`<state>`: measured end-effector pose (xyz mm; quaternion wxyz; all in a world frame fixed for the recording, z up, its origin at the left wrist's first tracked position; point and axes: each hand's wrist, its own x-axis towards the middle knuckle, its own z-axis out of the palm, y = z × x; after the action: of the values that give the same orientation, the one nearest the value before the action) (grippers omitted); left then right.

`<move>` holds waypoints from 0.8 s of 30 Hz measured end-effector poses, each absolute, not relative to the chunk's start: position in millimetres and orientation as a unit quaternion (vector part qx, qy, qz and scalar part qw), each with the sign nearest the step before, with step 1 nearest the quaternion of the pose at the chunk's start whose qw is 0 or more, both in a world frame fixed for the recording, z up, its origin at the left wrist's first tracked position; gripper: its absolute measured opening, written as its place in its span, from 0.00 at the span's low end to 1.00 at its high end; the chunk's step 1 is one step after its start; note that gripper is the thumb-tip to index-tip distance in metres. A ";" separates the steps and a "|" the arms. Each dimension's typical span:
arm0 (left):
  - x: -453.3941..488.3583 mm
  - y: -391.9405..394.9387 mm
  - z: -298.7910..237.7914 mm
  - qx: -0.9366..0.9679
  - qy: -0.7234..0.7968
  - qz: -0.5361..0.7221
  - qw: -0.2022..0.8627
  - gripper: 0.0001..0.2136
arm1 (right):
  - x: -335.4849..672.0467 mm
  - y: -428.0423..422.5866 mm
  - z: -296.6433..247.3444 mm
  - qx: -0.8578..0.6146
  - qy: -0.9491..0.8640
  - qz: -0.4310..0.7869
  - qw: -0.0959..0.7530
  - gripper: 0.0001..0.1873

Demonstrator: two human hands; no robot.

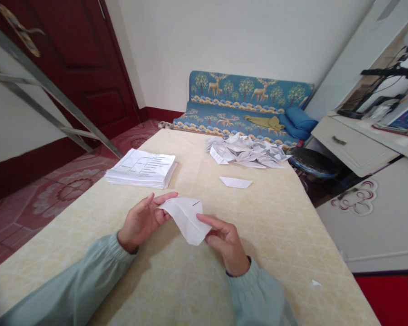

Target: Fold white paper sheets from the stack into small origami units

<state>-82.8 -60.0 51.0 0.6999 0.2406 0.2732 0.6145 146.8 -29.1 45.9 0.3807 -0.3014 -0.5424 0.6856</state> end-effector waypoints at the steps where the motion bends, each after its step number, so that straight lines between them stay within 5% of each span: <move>1: -83.0 -59.6 51.0 0.240 0.284 0.610 0.700 0.23 | 147.1 -28.4 45.3 -0.298 -0.565 0.667 0.384 0.20; 11: -81.1 -55.3 31.8 0.373 0.456 0.612 0.528 0.09 | 151.7 -22.4 38.9 -0.279 -0.714 0.507 0.394 0.16; 17: -80.2 -54.3 31.2 0.443 0.430 0.604 0.504 0.24 | 146.0 -25.7 28.1 -0.377 -0.696 0.428 0.436 0.07; 21: -80.6 -56.5 33.6 0.541 0.473 0.546 0.430 0.10 | 145.8 -27.7 29.1 -0.411 -0.687 0.371 0.471 0.20; 24: -79.3 -58.0 37.1 0.593 0.469 0.537 0.374 0.03 | 145.9 -27.1 35.1 -0.347 -0.736 0.325 0.482 0.09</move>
<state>-79.3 -58.0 37.1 0.3743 0.5927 0.4691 0.5371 145.9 -27.1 35.1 0.4823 -0.3466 -0.7361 0.3247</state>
